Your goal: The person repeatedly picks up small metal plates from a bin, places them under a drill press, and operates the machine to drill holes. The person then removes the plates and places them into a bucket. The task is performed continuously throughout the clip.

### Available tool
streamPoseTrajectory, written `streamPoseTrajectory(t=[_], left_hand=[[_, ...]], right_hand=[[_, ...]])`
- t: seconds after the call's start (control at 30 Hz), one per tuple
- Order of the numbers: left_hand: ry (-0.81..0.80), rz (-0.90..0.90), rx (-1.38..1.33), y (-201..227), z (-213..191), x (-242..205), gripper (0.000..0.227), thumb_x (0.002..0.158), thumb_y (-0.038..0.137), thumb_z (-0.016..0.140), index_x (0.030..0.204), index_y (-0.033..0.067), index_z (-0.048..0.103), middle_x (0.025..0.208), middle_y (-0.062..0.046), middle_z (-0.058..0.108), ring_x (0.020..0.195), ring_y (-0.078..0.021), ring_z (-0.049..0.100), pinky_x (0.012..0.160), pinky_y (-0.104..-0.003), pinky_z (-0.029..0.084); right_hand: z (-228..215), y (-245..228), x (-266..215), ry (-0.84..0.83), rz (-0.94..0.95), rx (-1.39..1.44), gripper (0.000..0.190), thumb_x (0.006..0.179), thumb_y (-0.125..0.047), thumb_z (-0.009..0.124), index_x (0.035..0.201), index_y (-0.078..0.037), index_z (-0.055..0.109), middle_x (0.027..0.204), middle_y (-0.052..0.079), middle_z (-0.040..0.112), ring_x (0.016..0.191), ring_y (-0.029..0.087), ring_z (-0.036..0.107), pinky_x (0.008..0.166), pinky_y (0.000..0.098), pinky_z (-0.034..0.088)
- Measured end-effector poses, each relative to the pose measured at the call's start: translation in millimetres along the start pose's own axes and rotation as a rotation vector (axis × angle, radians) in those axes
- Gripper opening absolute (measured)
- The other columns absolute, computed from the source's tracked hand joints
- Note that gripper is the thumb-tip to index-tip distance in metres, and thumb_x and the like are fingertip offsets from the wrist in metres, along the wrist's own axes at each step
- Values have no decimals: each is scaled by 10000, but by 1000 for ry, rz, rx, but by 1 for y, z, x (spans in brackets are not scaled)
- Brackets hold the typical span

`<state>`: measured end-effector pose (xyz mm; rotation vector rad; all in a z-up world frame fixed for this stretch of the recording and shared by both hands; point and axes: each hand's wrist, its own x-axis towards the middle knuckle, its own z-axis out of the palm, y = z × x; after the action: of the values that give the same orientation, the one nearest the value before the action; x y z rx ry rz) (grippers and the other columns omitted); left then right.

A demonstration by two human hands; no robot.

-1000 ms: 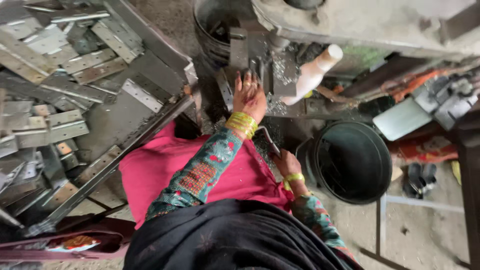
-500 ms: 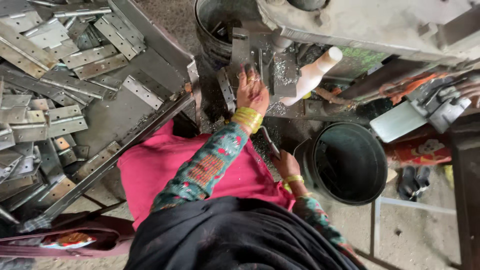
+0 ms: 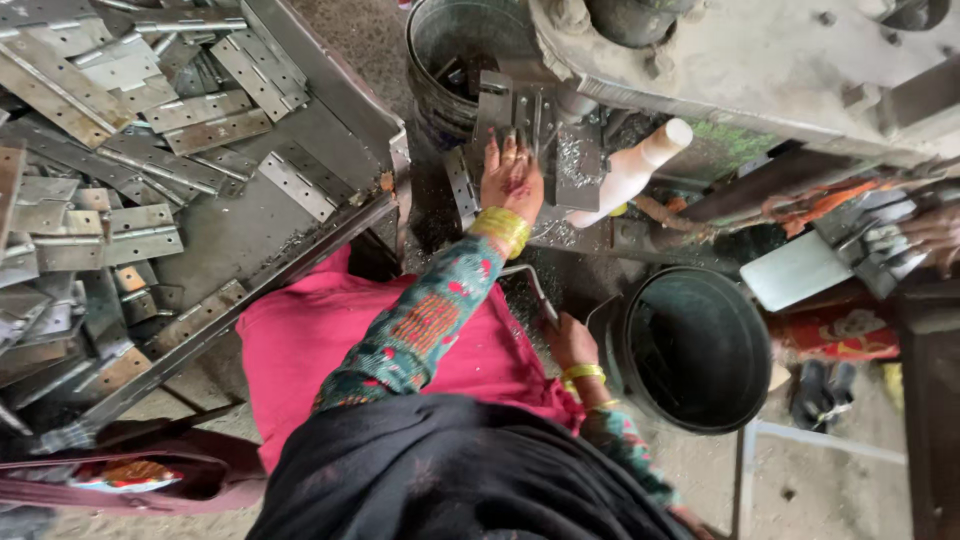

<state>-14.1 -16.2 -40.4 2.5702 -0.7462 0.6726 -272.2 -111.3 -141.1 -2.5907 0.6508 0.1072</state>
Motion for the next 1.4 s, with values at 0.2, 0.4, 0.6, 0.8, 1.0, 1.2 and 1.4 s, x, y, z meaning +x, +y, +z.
streamPoseTrajectory(t=[0.2,0.4,0.6,0.8,1.0,1.2,1.4], left_hand=[[-551,92,225,-13,-21,22,392,1018,129,362,1118,9,721,1594,-246,418,1569,-326,275,1278,-558,87],[-100,8,219,-21,20,43,319,992,141,403,1098,57,692,1445,-176,503,1407,-291,417,1179,-516,255],[211,-29,88,-33,43,36,252,993,192,448,1107,109,657,1248,-105,642,1228,-234,582,1099,-483,430],[186,17,-208,-54,-62,-41,202,833,253,633,1002,156,685,1037,-76,693,1096,-295,605,970,-485,431],[-38,-453,28,-200,-123,-102,109,994,252,626,969,149,654,982,-78,691,1019,-306,650,963,-457,491],[29,-567,159,-290,-99,-74,228,917,319,676,1031,122,690,1060,-113,709,1060,-325,658,977,-490,485],[-130,-587,65,-321,-103,-45,316,869,343,726,1084,114,691,1121,-134,697,1100,-329,645,996,-470,485]], right_hand=[[-21,8,15,-44,-9,-8,451,885,-510,685,935,-63,708,896,259,712,903,465,685,746,551,527],[-2,13,13,-13,50,-77,511,904,-568,657,957,-63,714,930,263,703,942,482,669,760,548,521],[28,18,5,4,31,40,471,885,-506,654,984,-47,693,972,281,694,985,497,639,780,564,501],[-41,-28,-22,167,59,84,370,924,-433,630,1115,-123,689,1011,223,726,946,471,669,770,533,514],[-120,-76,-16,563,-215,410,384,1050,-439,662,1155,-70,662,1045,143,723,921,356,694,828,445,548],[-169,-128,1,630,-337,-185,419,1037,-489,632,1160,-97,712,1044,131,726,943,375,703,781,490,534],[-176,-140,5,508,-220,-238,425,1007,-541,590,1114,-153,728,1006,123,746,870,368,718,743,500,538]])
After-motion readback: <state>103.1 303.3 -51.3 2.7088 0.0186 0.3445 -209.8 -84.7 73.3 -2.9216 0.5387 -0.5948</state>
